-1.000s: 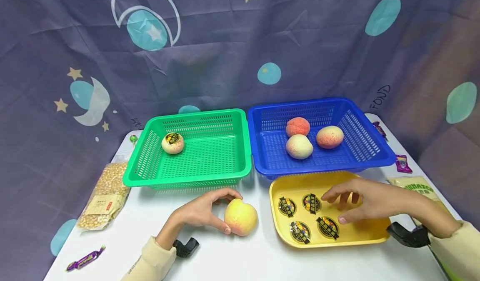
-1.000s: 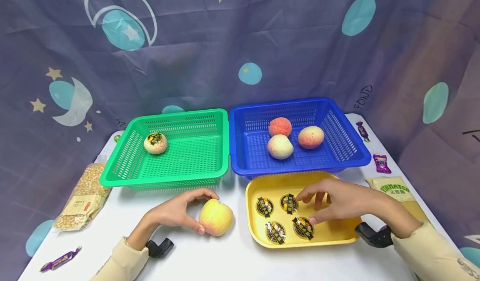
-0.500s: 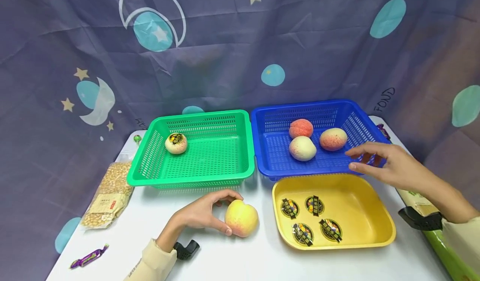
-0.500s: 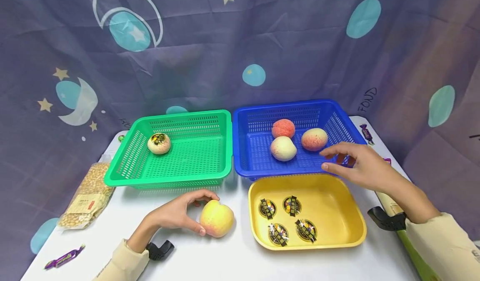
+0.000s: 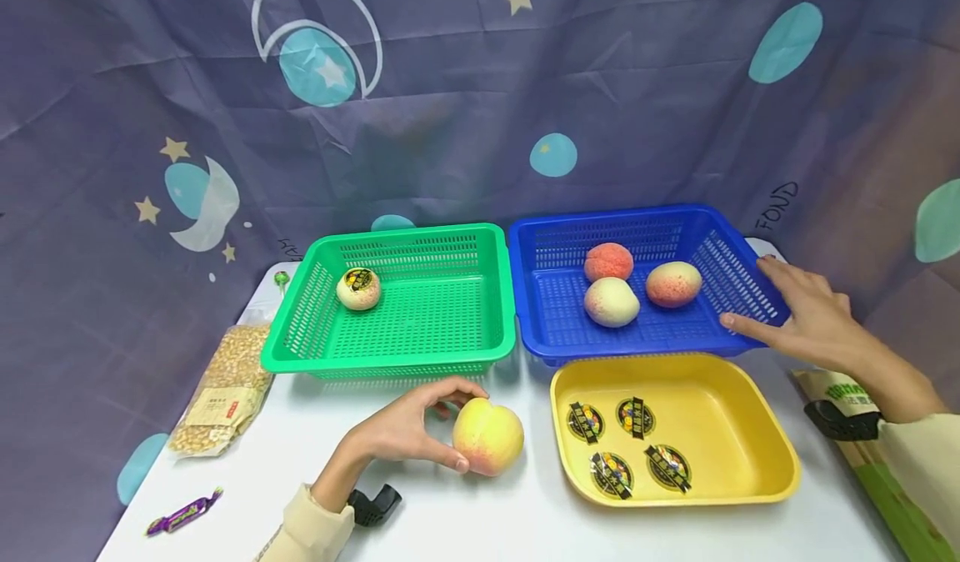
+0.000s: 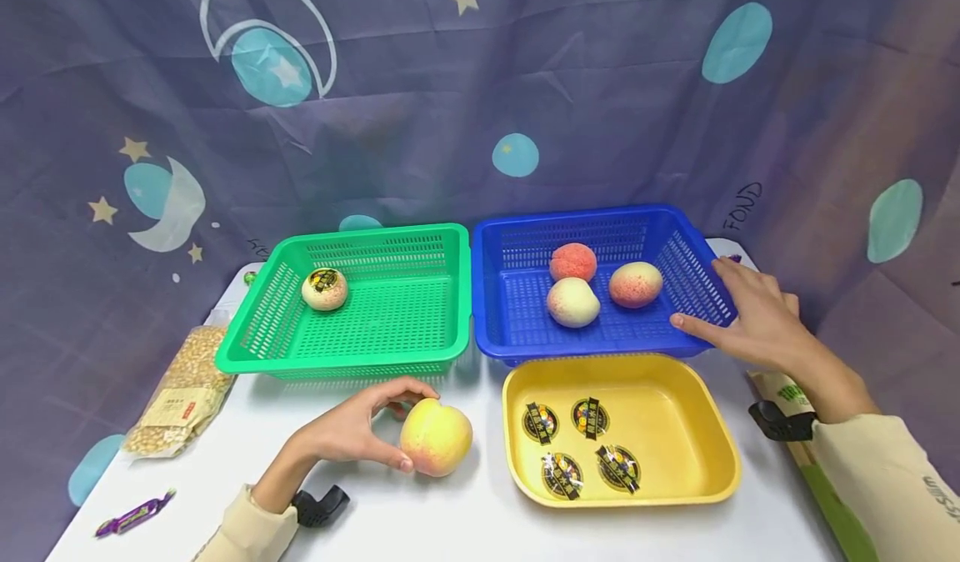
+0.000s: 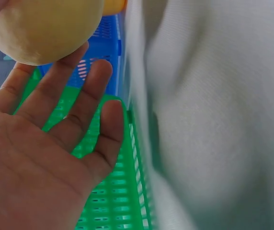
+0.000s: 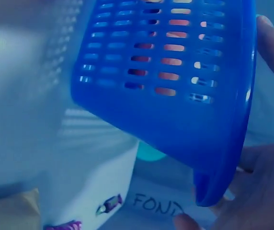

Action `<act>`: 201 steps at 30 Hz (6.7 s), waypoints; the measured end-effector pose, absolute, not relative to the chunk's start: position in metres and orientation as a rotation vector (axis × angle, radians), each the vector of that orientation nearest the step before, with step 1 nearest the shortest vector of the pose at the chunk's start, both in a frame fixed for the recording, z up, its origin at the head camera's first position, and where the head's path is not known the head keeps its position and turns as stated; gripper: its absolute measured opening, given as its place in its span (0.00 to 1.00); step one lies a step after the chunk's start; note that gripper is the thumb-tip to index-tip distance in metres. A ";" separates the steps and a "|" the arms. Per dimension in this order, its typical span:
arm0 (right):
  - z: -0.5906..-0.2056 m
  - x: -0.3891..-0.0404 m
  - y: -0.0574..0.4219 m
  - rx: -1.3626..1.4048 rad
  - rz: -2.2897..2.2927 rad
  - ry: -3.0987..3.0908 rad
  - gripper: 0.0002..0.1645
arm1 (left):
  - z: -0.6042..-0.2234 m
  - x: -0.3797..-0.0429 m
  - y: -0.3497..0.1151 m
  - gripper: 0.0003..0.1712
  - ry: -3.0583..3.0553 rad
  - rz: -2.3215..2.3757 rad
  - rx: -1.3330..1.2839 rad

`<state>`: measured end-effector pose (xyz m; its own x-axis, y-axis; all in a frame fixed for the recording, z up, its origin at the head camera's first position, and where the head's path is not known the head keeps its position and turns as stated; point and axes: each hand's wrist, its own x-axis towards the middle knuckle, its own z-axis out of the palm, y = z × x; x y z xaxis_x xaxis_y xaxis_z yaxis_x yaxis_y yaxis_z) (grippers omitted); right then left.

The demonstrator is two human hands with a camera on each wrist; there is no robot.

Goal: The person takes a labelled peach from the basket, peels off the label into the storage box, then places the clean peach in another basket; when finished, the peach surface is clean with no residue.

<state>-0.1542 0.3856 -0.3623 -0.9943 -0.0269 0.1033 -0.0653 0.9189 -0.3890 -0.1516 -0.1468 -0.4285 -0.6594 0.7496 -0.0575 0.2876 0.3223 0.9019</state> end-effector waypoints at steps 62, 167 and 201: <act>-0.390 -0.119 0.402 -0.447 1.716 -2.643 0.36 | -0.318 -0.251 -0.047 0.37 2.301 1.511 1.103; -0.400 -0.118 0.395 -0.299 1.997 -2.315 0.31 | -0.325 -0.349 0.044 0.32 2.448 0.596 0.868; -0.402 -0.123 0.394 -0.447 1.595 -2.607 0.36 | -0.300 -0.260 -0.102 0.19 2.614 0.943 1.013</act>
